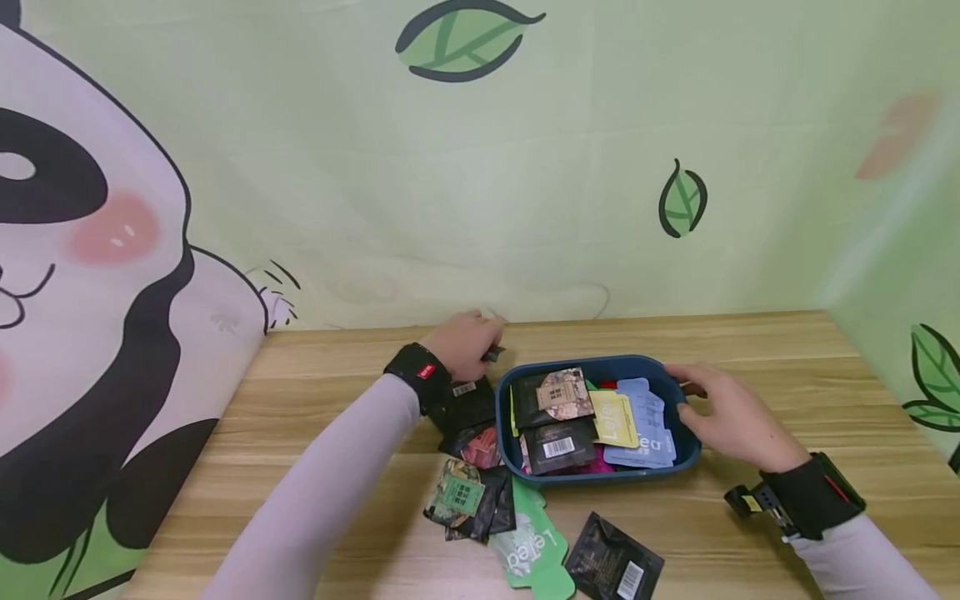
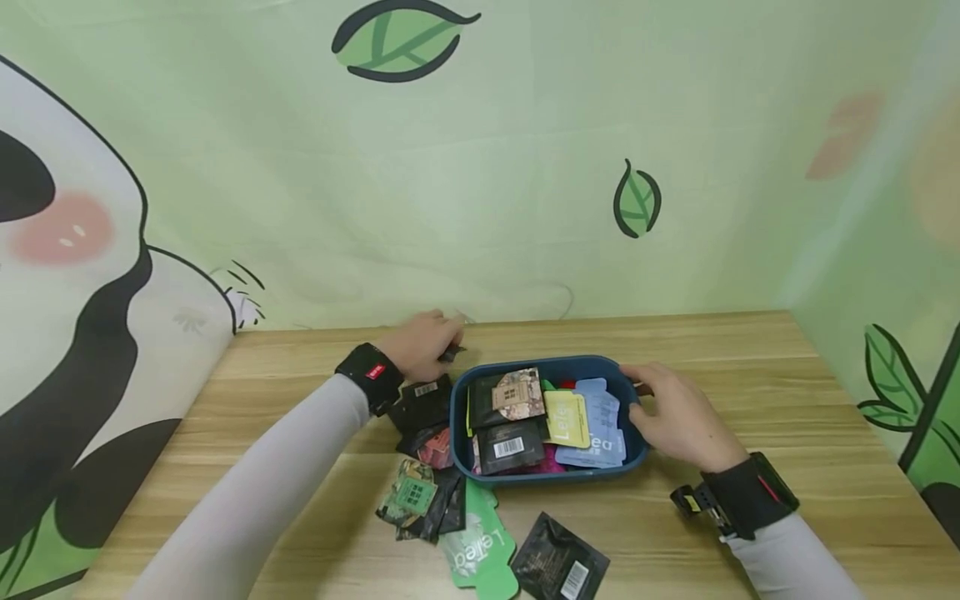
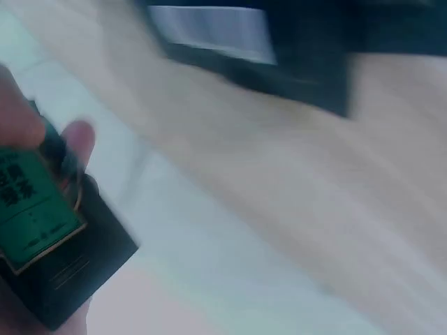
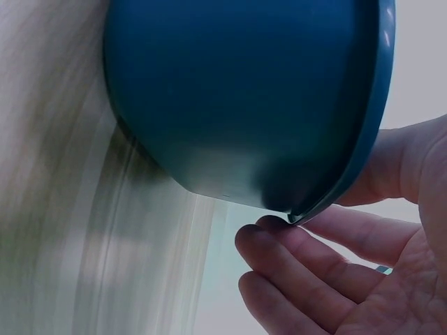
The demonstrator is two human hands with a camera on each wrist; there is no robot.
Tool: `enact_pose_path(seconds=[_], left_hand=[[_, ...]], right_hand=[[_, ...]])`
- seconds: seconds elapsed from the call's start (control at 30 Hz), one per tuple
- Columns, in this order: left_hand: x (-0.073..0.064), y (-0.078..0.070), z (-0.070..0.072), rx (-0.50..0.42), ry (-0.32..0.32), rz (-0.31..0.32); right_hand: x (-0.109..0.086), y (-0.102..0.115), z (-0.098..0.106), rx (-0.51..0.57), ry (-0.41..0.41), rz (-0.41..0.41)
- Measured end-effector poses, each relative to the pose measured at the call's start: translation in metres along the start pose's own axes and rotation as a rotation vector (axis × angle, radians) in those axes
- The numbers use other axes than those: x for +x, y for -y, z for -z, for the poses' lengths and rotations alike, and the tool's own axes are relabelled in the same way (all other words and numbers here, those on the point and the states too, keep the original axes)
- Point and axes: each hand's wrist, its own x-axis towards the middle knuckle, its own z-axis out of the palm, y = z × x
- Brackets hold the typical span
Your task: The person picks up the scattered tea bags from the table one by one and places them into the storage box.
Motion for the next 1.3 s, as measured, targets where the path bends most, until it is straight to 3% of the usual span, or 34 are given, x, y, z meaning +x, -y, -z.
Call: enact_pose_path(seconds=[0.1, 0.23, 0.53, 0.73, 0.87, 0.97, 1.13, 1.3], left_hand=[[0.002, -0.017, 0.020, 0.028, -0.041, -0.014], [0.007, -0.050, 0.040, -0.011, -0.038, -0.064], [0.029, -0.131, 0.056, 0.029, -0.054, -0.229], [0.038, -0.163, 0.062, 0.075, -0.059, -0.303], [0.033, -0.170, 0.061, 0.087, -0.034, -0.291], [0.026, -0.167, 0.058, 0.056, -0.004, -0.267], [0.008, -0.148, 0.053, 0.000, -0.019, -0.244], [-0.022, -0.121, 0.048, -0.044, -0.034, -0.201]], right_hand=[[0.001, 0.000, 0.000, 0.000, -0.003, 0.003], [0.001, 0.000, 0.000, -0.003, -0.003, 0.001], [0.001, -0.002, 0.000, 0.007, -0.004, 0.007], [0.000, -0.004, 0.000, 0.017, -0.016, 0.038], [0.000, -0.003, -0.001, 0.004, -0.022, 0.047], [0.000, -0.003, -0.001, 0.001, -0.019, 0.048], [0.001, -0.002, 0.000, 0.011, -0.011, 0.028], [0.001, 0.000, 0.000, 0.000, -0.007, 0.006]])
